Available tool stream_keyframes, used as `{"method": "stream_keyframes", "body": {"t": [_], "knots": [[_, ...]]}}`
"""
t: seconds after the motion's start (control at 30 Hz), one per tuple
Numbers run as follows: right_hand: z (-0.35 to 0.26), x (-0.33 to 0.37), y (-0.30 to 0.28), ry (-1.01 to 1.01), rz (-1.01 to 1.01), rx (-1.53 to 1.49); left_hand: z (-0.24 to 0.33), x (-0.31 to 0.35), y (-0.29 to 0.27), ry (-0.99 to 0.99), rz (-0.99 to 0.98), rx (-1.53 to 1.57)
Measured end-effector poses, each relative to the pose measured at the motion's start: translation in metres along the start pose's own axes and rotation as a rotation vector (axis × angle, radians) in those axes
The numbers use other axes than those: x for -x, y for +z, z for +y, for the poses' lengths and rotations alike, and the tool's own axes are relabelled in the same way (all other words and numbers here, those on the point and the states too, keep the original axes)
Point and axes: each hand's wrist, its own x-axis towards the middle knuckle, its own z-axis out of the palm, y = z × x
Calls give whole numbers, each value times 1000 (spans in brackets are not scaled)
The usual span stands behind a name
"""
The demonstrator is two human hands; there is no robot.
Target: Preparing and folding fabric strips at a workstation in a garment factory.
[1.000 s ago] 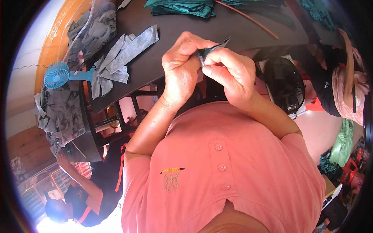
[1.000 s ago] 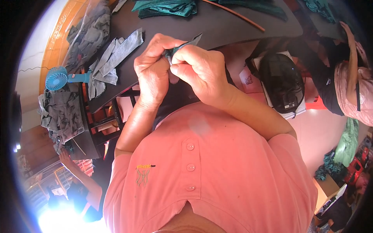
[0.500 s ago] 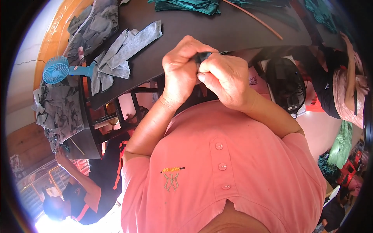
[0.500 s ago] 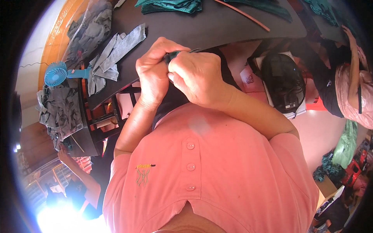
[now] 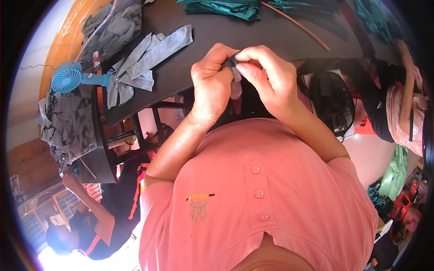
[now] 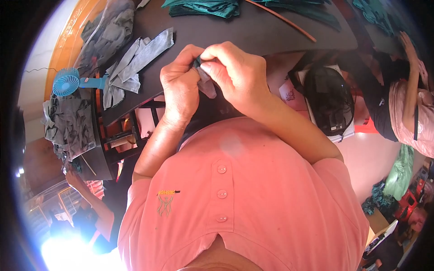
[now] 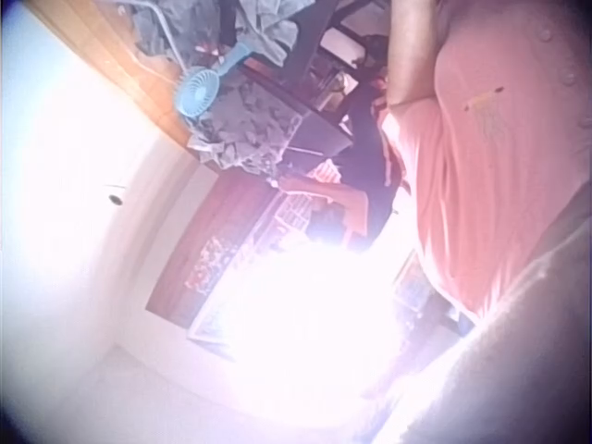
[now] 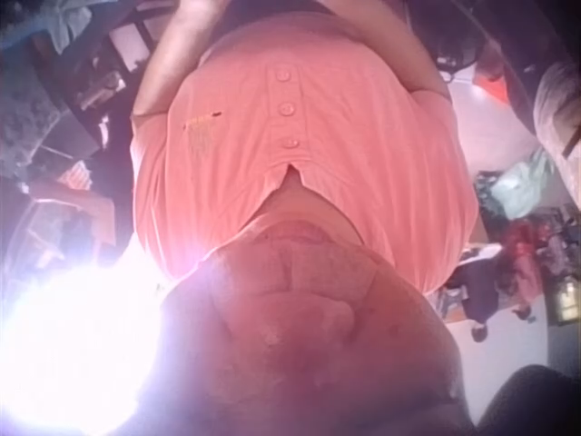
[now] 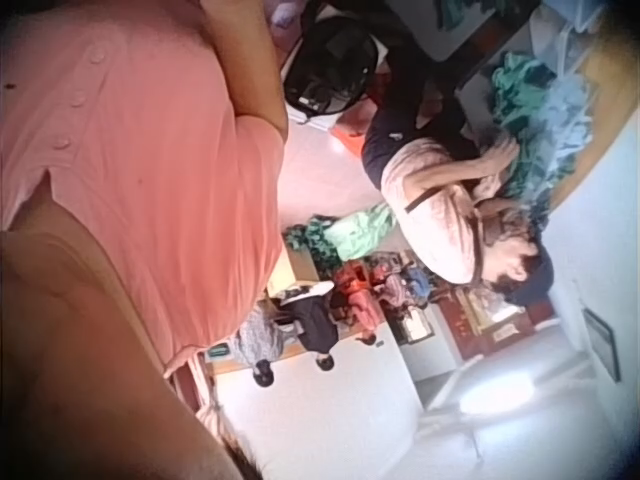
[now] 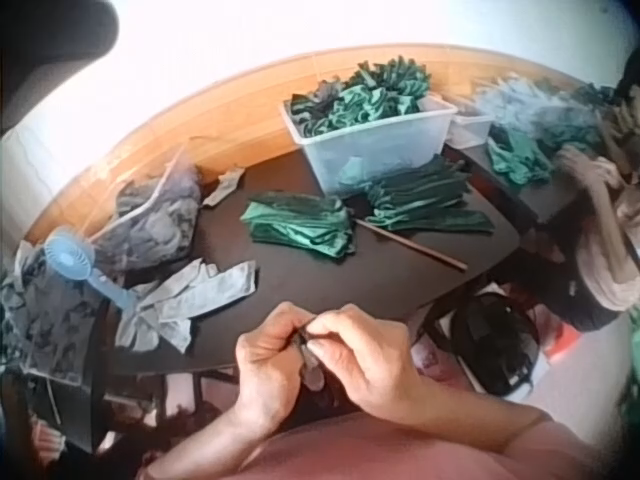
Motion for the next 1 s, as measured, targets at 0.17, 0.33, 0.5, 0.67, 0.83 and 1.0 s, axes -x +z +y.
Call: {"method": "stream_keyframes", "body": {"t": [0.17,0.33,0.5,0.67,0.83,1.0], "knots": [[2,0,-3,-8,-110,19,-4,1,-5,57,43,15],[-1,0,-4,1,-112,84,0,0,4,199,29,-79],[-12,10,-8,136,-148,-108,-6,1,2,196,-45,-83],[-13,12,-15,352,-101,-434,-4,0,-4,129,-39,86],[-9,2,-28,592,-34,-436,-1,2,-8,20,61,200],[-4,-3,-24,703,-144,-574,0,5,-1,26,36,204]]}}
